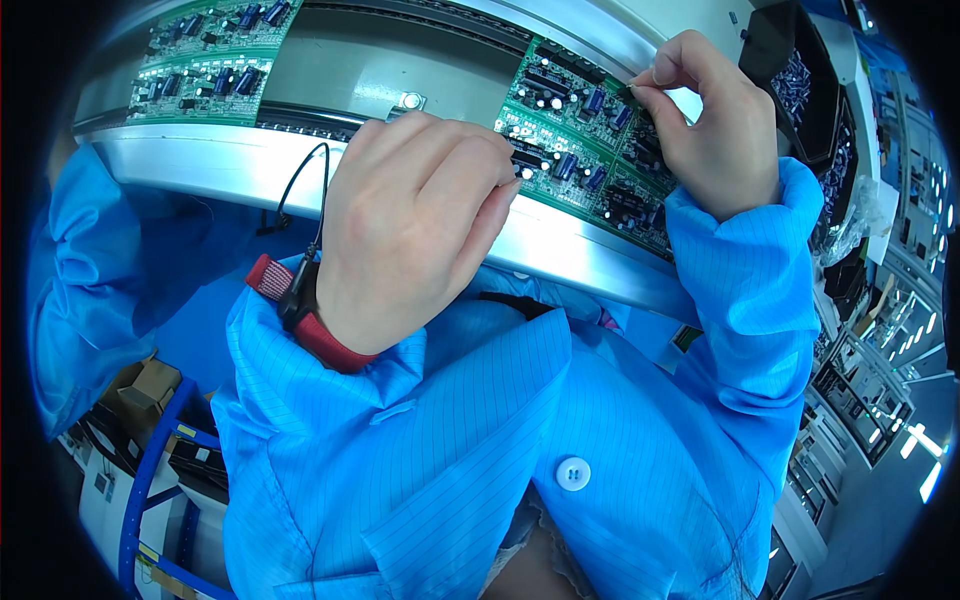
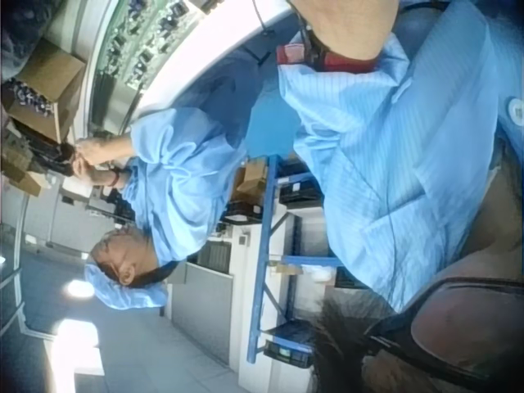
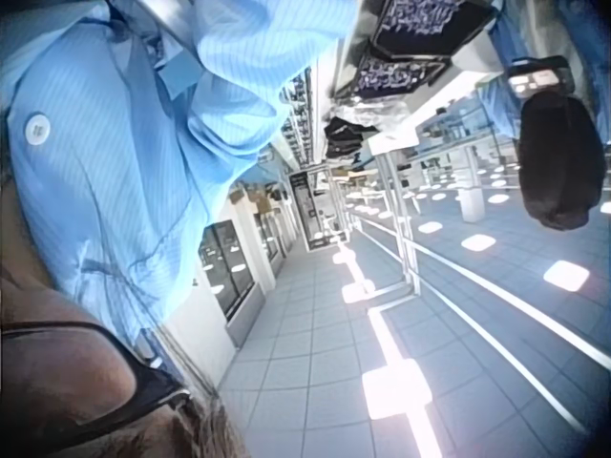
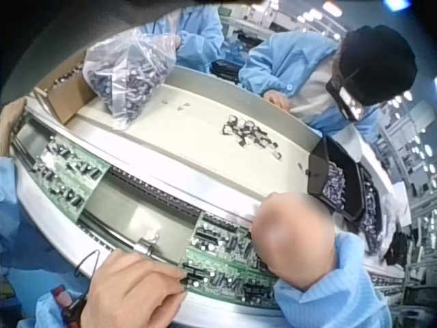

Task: Inserting small electronic components onto printed circuit boards on a production line.

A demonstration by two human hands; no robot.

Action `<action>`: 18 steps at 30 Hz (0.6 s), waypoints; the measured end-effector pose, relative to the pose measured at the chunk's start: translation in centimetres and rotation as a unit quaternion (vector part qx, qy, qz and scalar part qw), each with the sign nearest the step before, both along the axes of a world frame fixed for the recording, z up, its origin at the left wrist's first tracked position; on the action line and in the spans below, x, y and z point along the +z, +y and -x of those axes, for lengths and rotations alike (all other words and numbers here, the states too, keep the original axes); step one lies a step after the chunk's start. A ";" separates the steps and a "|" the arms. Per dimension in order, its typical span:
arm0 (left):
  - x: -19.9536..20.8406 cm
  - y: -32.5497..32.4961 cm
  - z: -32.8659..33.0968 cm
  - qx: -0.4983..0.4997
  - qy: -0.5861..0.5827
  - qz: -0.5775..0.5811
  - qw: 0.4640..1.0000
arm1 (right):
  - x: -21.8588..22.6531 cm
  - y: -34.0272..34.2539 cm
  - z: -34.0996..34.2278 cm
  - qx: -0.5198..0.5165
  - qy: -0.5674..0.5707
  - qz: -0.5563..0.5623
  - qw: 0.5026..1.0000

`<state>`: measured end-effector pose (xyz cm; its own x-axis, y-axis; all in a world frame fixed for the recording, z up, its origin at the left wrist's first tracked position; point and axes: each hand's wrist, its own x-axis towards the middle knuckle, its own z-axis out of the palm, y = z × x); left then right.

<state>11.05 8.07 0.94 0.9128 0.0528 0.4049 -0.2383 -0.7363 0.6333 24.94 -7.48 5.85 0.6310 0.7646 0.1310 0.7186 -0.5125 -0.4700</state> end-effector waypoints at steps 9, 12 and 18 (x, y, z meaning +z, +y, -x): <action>-0.3 -0.2 0.0 -0.006 -0.001 -0.004 1.000 | -0.6 -0.1 0.5 -0.035 -0.017 -0.011 0.999; -0.1 -0.3 0.0 -0.008 -0.001 -0.010 1.000 | -0.9 -0.5 0.7 -0.013 -0.036 -0.073 0.997; 0.4 -0.2 -0.1 -0.009 -0.005 -0.017 1.000 | -0.5 -0.3 0.1 0.002 -0.066 0.003 0.998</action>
